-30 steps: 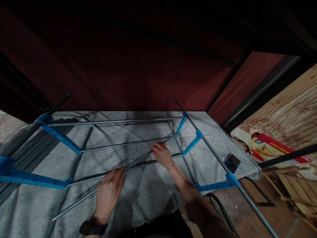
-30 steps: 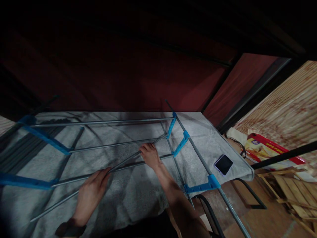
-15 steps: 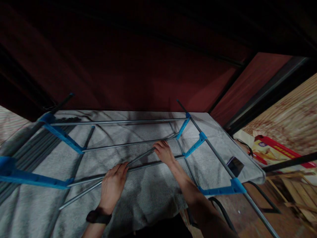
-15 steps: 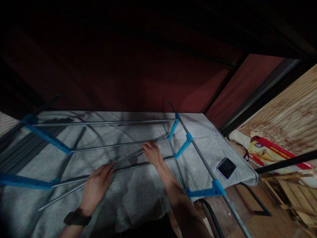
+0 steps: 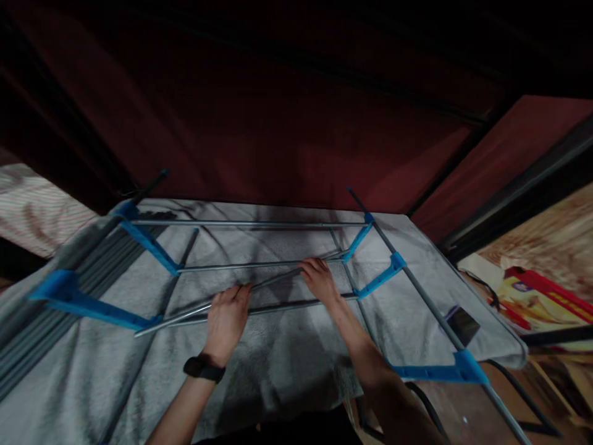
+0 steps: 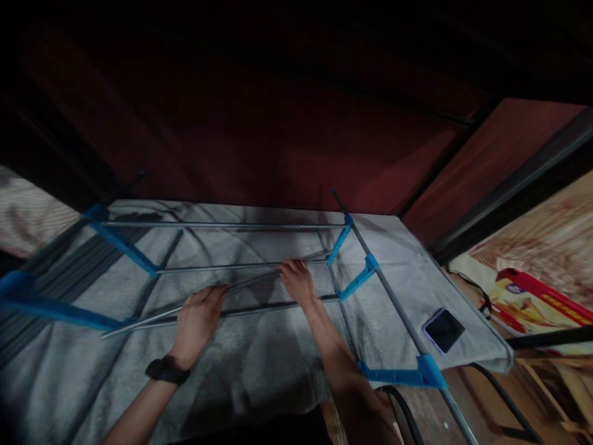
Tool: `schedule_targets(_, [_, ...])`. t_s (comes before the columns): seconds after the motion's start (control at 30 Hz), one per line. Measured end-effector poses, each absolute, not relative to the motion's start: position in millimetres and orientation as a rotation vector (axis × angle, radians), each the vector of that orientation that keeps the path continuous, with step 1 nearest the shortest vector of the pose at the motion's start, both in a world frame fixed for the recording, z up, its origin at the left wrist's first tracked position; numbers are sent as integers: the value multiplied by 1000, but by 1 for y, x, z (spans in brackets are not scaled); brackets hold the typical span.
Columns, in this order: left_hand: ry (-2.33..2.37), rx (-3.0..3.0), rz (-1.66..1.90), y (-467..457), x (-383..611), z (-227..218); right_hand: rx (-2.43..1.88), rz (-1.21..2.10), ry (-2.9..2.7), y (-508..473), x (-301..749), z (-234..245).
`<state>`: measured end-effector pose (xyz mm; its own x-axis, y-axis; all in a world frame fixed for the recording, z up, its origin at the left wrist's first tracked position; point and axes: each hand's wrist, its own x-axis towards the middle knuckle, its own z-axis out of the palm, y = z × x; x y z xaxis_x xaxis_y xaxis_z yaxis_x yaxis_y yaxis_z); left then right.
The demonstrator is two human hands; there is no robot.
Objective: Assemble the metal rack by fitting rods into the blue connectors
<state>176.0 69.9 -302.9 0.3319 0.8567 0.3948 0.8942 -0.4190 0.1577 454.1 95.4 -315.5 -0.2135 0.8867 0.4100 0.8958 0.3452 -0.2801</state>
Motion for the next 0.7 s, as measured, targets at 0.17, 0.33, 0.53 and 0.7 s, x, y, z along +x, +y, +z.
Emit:
schedule_targets(0.17, [-1725,-2495,-529,77,182,-288,-1507,-45,-2144,102,459,-316])
schedule_targets(0.33, [-1724,-2504,-521,92,181,-277,-1504,-72,-2162,111,460,-314])
schedule_targets(0.53, [-1717,-2567,-504,114,178,-274,-1519,-98,-2156,122,458,-314])
schedule_targets(0.7, [-1692,-2584,-476,130,175,-274,-1520,-122,-2166,129,457,-316])
